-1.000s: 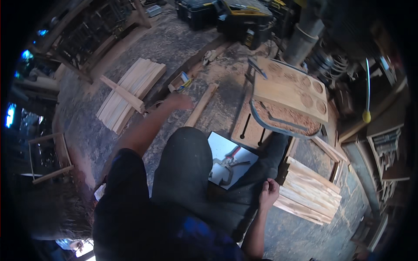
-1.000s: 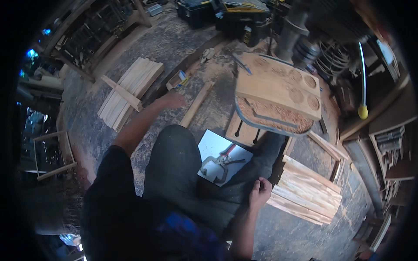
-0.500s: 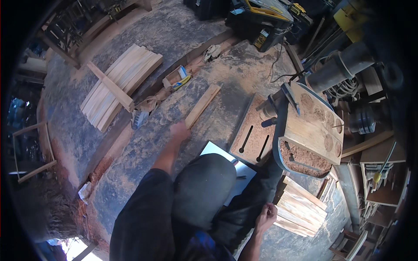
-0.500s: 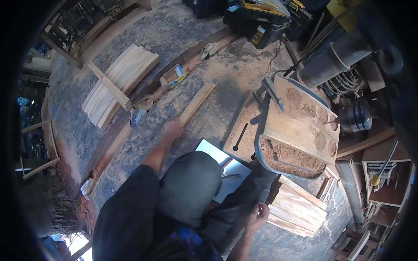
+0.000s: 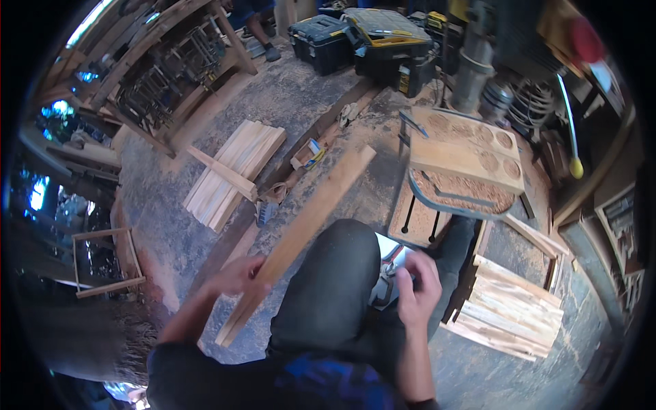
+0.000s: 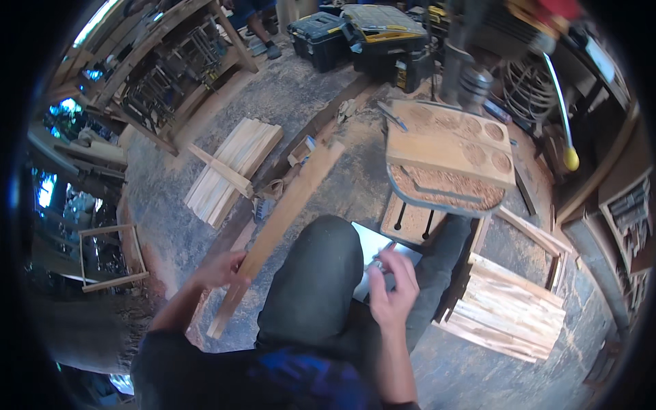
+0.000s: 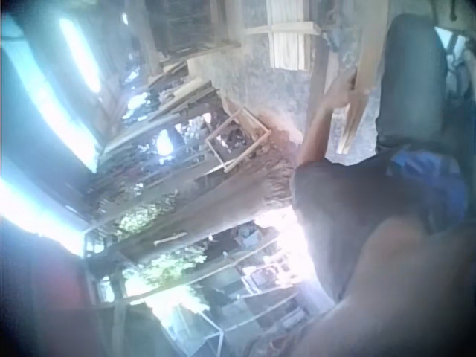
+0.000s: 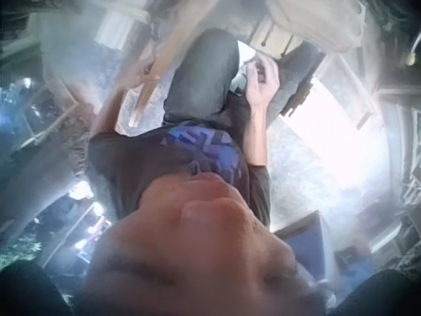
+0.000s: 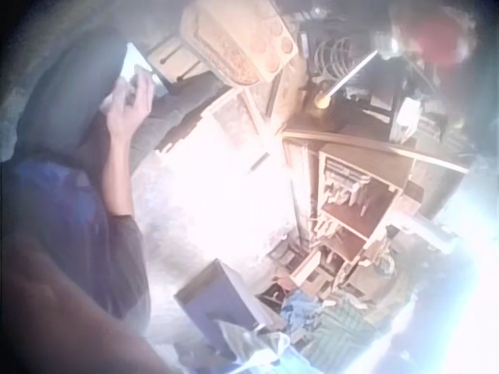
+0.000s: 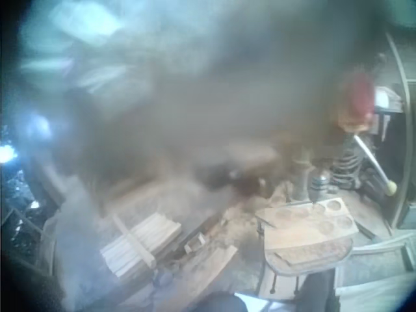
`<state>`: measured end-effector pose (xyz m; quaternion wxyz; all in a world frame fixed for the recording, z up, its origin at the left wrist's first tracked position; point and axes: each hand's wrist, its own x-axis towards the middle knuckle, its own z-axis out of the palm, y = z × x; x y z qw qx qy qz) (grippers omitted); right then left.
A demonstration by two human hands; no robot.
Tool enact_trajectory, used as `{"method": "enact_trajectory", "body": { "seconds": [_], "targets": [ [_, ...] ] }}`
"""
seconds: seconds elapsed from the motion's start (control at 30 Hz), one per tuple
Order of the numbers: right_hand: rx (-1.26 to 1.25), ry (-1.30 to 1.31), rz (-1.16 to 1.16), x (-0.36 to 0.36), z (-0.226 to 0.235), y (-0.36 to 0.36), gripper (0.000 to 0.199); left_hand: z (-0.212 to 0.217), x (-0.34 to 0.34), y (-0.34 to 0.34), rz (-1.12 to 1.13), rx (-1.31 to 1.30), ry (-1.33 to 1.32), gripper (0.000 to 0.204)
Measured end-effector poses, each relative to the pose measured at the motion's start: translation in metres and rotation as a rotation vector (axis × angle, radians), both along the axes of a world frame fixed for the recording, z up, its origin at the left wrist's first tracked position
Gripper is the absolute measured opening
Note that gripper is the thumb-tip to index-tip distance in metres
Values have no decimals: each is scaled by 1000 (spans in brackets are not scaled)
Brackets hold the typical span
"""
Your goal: The recorder is assembling and clamping wooden pieces together to form a frame or structure.
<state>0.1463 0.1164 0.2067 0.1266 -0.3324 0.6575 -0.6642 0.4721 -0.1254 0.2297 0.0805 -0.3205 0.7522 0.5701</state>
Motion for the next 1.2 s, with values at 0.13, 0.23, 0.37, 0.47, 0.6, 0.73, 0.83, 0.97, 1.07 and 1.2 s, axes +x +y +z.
{"method": "enact_trajectory", "body": {
  "seconds": [0.13,0.23,0.37,0.47,0.6,0.73,0.83,0.97,1.07,1.2],
  "targets": [
    [-372,-614,213,1,36,-28,99,35,-5,92,-173,-68,-50,45],
    [-355,-637,165,-14,23,-7,82,27,-25,124,-273,-48,-104,47],
    [-268,-713,45,-30,-21,40,57,1,-55,151,-373,-54,-197,50],
    [-281,-743,-80,-34,-36,63,52,-21,-66,165,-424,-65,-237,51],
    [-231,-750,-149,-33,-58,83,51,-49,-63,183,-206,126,-132,45],
    [-245,-743,-214,-33,-62,87,51,-50,-72,184,-252,157,-204,41],
    [-262,-750,-219,-33,-58,85,51,-51,-73,185,-236,170,-256,39],
    [-211,-747,-215,-35,-61,85,50,-38,-87,183,-239,171,-277,38],
    [-228,-753,-231,-34,-58,82,48,-39,-90,181,-252,188,-256,38],
    [-211,-759,-285,-32,-61,80,45,-36,-98,179,-307,194,-273,42]
  ]
}}
